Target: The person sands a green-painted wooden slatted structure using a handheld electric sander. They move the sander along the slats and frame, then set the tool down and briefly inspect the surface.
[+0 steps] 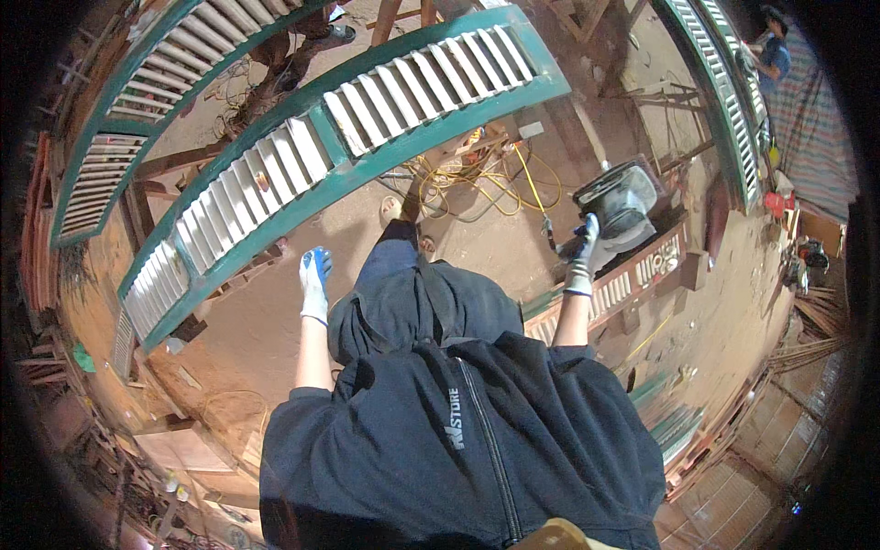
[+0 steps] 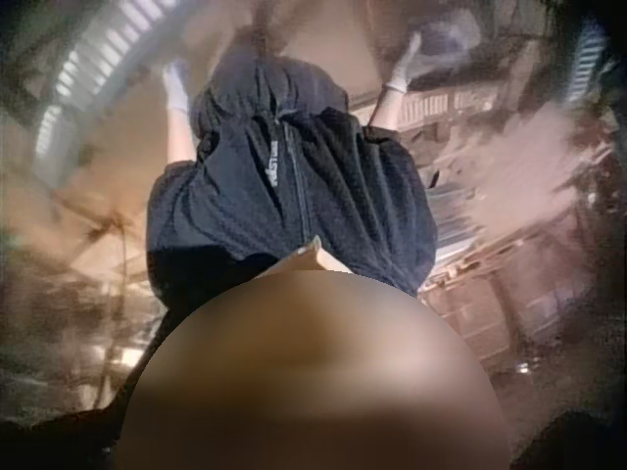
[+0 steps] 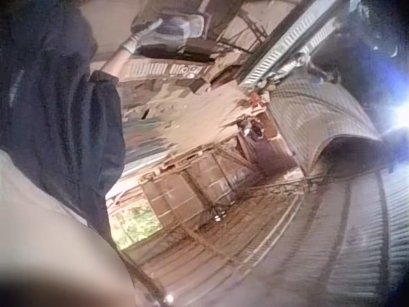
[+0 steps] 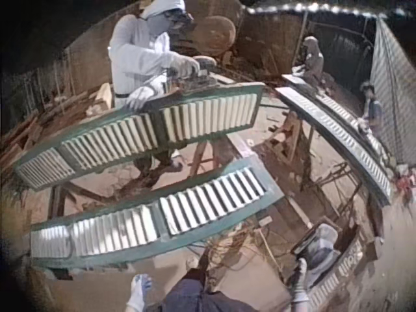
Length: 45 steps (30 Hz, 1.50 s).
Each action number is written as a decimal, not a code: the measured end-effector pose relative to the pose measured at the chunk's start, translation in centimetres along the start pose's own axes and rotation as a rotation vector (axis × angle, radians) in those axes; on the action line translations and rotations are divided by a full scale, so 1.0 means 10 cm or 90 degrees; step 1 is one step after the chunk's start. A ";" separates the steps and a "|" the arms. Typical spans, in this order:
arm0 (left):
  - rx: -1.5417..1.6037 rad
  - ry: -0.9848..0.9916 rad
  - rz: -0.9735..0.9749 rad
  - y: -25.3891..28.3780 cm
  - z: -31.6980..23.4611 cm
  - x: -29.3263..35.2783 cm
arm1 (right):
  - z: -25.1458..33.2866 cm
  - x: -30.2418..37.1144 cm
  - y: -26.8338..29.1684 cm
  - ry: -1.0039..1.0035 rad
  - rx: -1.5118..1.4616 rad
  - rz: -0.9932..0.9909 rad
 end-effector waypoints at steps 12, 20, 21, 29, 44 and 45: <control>-0.496 0.055 0.282 -1.95 -0.36 -0.94 | -0.15 -0.66 -0.15 -0.172 -0.170 -0.124; -0.190 0.531 0.651 -4.91 0.77 -0.17 | 0.54 -1.06 -0.21 -0.069 -0.416 -0.220; -0.150 0.566 0.615 -5.26 0.97 -0.14 | 0.61 -1.12 -0.17 -0.061 -0.464 -0.221; 0.565 0.496 0.320 -7.64 1.80 -1.17 | 0.62 -2.00 0.72 -0.054 -0.435 -0.109; -0.826 -0.052 0.533 -8.72 1.72 -1.68 | -1.13 -2.38 2.18 -0.281 -0.142 -0.095; -0.814 -0.014 0.478 -8.72 1.79 -1.83 | -1.19 -2.39 2.18 -0.271 -0.191 -0.102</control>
Point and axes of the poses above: each hand's wrist, its own x-axis away from the middle knuckle, its own y-axis out of the back of the hand, z = x × y, the point moved 10 cm from there along -x, towards the middle knuckle, and after that the axes turned 13 degrees about z, right-handed, at the moved point
